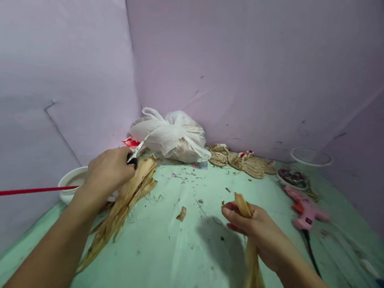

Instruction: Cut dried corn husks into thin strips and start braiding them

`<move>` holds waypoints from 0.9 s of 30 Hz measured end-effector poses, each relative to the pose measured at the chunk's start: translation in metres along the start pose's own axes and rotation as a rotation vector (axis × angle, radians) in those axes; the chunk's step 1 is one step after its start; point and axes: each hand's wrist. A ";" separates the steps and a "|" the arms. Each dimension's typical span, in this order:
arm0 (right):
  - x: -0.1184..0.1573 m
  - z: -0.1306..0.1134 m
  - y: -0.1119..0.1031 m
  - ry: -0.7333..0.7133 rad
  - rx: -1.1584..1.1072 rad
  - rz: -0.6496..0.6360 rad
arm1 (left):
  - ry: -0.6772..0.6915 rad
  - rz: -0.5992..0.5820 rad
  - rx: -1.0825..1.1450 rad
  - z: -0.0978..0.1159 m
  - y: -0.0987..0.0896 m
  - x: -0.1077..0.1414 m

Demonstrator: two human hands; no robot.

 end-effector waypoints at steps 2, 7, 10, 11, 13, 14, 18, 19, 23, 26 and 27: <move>0.001 0.001 0.002 0.053 -0.082 -0.016 | 0.008 -0.027 -0.037 -0.005 0.007 -0.007; -0.001 0.004 0.000 0.042 -0.104 0.027 | 0.024 -0.067 -0.017 0.004 0.036 -0.014; -0.002 0.004 -0.001 0.023 -0.098 0.031 | 0.033 -0.073 0.014 0.008 0.047 -0.017; -0.002 0.003 -0.001 0.021 -0.096 0.032 | 0.032 -0.072 0.024 0.007 0.049 -0.018; -0.002 0.003 -0.001 0.018 -0.093 0.030 | 0.022 -0.060 0.036 0.005 0.049 -0.023; -0.001 0.003 0.000 0.017 -0.092 0.030 | 0.015 -0.046 0.046 0.003 0.047 -0.025; -0.001 0.004 0.000 0.011 -0.098 0.016 | -0.033 0.001 0.376 -0.002 0.030 -0.027; -0.002 0.005 0.000 0.011 -0.103 0.010 | -0.055 -0.021 0.520 -0.002 0.024 -0.026; -0.001 0.004 0.004 0.042 -0.131 0.004 | -0.128 -0.148 0.818 0.000 0.008 -0.018; 0.001 0.002 0.009 0.051 -0.138 -0.009 | -0.152 -0.067 0.661 -0.002 0.003 -0.017; 0.002 0.001 0.011 0.052 -0.134 -0.020 | -0.157 -0.001 0.528 -0.003 0.002 -0.018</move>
Point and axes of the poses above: each hand's wrist, its own x-axis away from the middle knuckle, its own y-axis out of the palm, z = x × y, and after that the axes turned 11 degrees about -y, right-handed
